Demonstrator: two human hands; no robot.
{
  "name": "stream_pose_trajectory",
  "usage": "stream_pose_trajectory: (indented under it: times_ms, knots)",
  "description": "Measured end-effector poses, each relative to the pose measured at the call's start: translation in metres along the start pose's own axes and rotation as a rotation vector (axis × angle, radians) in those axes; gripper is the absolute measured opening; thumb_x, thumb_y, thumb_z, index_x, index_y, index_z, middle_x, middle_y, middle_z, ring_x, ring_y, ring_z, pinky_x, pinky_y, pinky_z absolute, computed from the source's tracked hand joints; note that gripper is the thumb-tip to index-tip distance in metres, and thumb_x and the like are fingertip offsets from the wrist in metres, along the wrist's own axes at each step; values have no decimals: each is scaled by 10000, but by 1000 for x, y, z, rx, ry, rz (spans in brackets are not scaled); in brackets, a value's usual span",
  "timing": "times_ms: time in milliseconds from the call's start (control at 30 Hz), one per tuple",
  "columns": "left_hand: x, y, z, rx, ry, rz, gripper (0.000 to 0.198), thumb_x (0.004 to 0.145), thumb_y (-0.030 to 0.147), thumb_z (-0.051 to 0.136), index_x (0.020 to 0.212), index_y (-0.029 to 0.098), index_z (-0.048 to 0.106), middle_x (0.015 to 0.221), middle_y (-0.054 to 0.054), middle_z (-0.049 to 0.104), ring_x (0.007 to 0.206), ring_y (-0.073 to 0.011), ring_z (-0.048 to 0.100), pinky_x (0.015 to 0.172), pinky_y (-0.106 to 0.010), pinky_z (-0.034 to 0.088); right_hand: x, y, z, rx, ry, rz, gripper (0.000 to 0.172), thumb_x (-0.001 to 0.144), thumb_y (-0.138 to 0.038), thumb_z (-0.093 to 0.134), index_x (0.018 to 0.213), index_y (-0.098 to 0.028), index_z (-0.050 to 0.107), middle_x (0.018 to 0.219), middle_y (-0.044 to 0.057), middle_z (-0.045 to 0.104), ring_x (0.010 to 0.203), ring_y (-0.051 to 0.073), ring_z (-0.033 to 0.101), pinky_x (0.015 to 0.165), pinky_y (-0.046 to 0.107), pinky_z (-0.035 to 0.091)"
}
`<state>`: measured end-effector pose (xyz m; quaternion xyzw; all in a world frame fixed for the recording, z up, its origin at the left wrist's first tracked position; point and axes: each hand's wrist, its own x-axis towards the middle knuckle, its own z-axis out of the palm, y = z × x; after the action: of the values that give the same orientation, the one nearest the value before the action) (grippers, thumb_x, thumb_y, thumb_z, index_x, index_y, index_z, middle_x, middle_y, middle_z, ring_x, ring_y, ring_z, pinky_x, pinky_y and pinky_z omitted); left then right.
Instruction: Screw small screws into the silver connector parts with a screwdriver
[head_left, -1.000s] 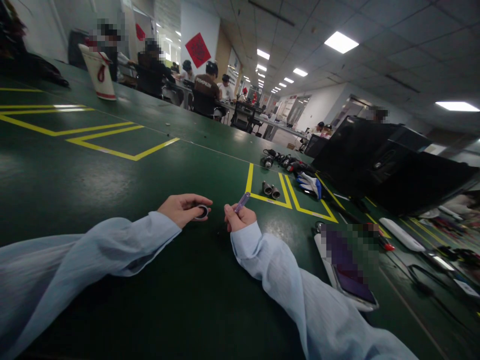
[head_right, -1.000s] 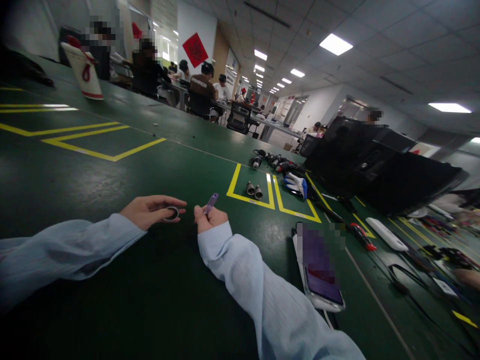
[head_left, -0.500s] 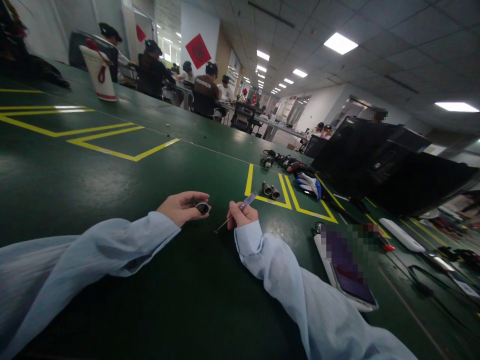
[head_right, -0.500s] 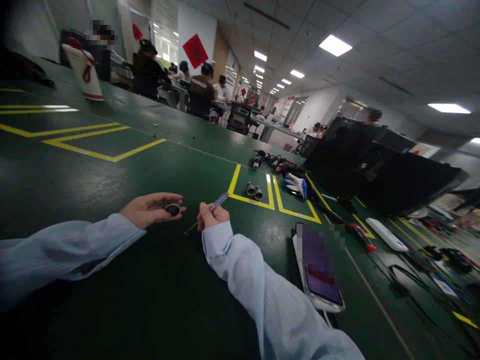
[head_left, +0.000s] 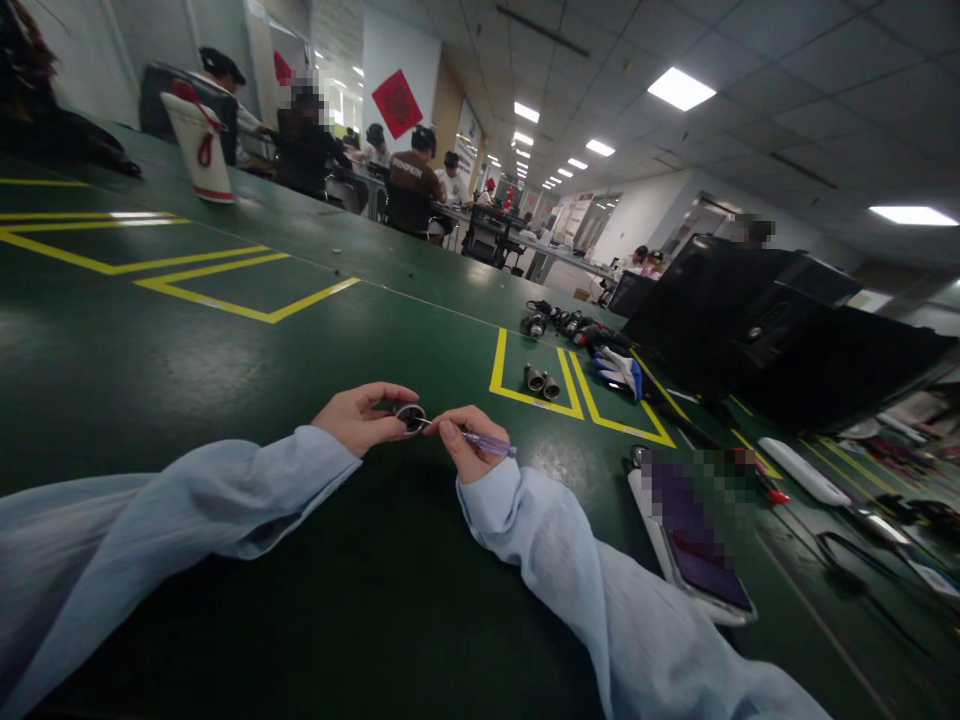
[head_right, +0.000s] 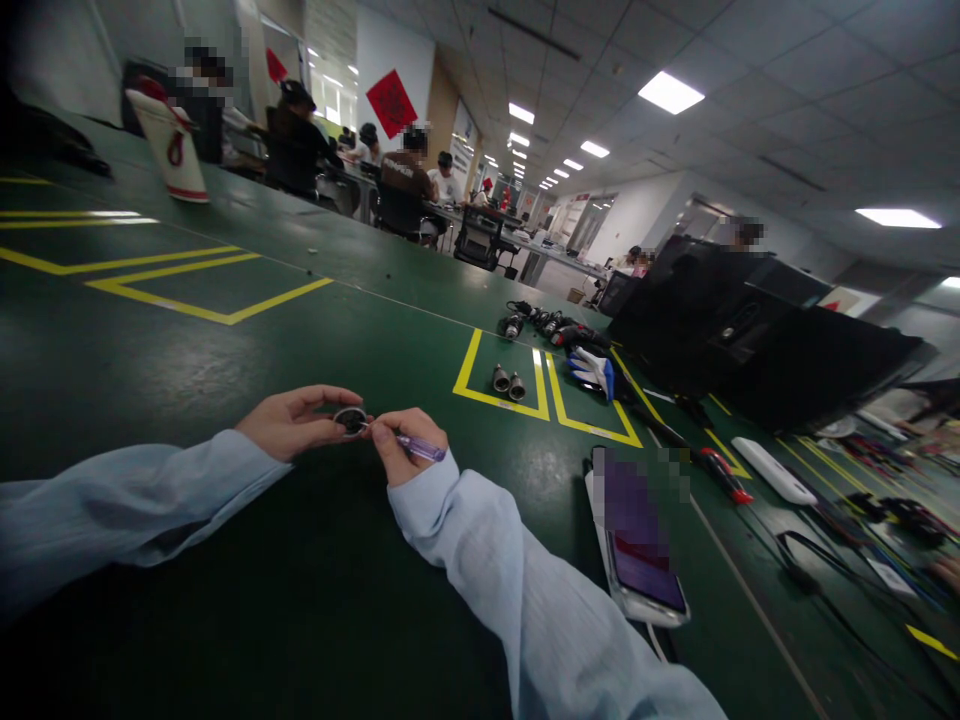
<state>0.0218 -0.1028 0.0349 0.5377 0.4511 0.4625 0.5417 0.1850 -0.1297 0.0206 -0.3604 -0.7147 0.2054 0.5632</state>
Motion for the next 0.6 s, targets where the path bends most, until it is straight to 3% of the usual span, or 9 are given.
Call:
stream_pose_trajectory:
  times_ms: [300, 600]
  knots:
    - [-2, 4, 0, 123, 33, 54, 403, 462, 263, 708, 832, 142, 604, 856, -54, 667, 820, -232, 648, 830, -403, 505, 0, -3, 2, -119, 23, -91, 196, 801, -240, 497, 692, -156, 638, 658, 31, 633, 633, 125, 571, 622, 247, 453]
    - [-1, 2, -1, 96, 54, 96, 342, 485, 232, 692, 804, 152, 596, 825, -34, 674, 798, -216, 659, 825, -388, 505, -1, -5, 2, -134, -16, -174, 217, 807, -245, 469, 681, -158, 623, 634, 26, 611, 618, 124, 562, 611, 251, 436]
